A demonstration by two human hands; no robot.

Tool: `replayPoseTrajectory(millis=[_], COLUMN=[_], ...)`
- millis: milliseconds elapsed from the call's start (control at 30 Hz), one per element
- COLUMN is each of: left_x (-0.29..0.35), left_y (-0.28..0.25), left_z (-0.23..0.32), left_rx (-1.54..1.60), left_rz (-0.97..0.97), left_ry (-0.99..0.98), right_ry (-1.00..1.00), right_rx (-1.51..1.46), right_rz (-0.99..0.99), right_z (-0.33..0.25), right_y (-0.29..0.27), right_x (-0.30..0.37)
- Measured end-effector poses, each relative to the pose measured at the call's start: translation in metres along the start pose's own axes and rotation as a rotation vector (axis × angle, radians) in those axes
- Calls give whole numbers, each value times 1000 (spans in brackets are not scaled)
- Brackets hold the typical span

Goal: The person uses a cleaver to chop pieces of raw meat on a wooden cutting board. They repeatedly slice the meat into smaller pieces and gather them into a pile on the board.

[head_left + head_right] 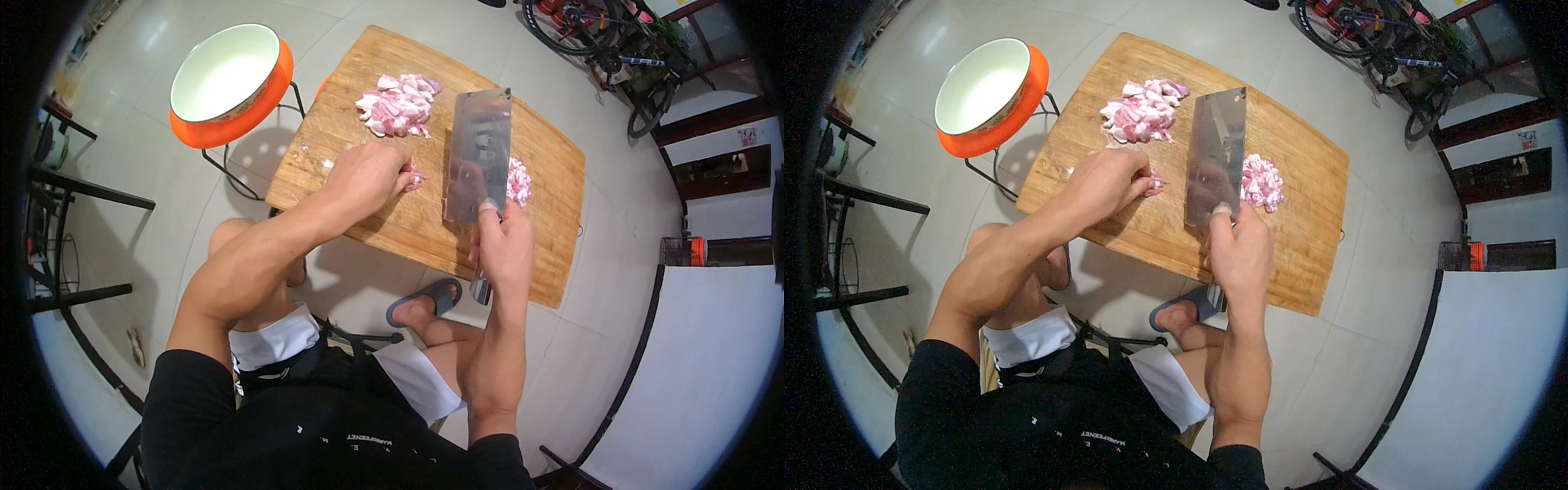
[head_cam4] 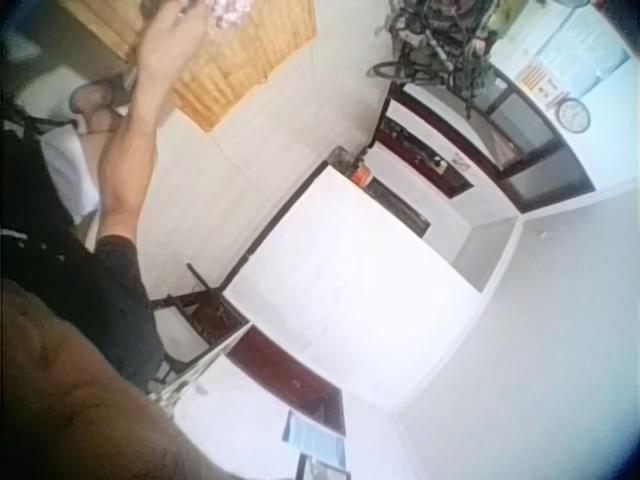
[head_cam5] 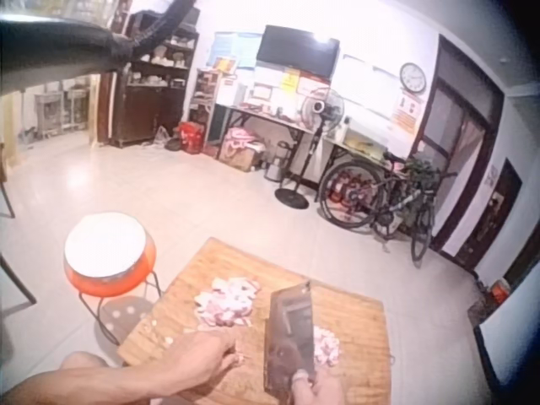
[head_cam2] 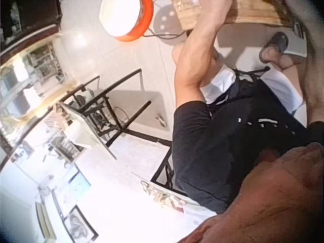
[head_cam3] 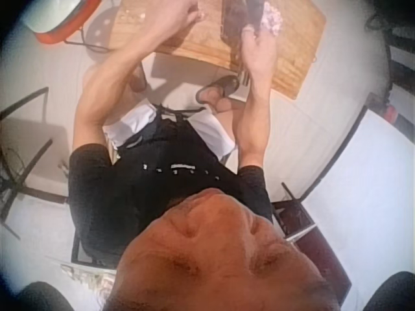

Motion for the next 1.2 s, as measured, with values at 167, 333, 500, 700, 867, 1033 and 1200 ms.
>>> replayPoseTrajectory(millis=[167,333,500,700,867,1033,1200], left_x=[-7,-14,-19,-24,-12,-7,-9], left_y=[20,27,20,20,49,48,58], left_z=[3,21,21,26,56,61,48], left_rx=[339,823,316,667,1690,1759,1698], left_rz=[-39,-223,55,-122,-717,-728,-718], left_ry=[105,59,278,68,-103,-163,-284], right_ry=[3,-19,8,51,138,155,183], right_rx=[-39,-118,-227,-516,-768,-775,-749], right_rz=[11,77,80,28,-30,-112,-109], right_z=[-3,9,8,15,28,41,45], right_y=[3,-2,-15,-22,-5,6,9], right_x=[0,-3,-5,-9,-13,-15,-15])
Point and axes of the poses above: each hand's wrist, its own x-axis away from the middle knuckle, its own y-axis out of the palm, z = x × y, the point moved 8 cm from there along -x, towards the middle knuckle, and after that the axes turned 8 degrees about -y, right-handed, at the moved point
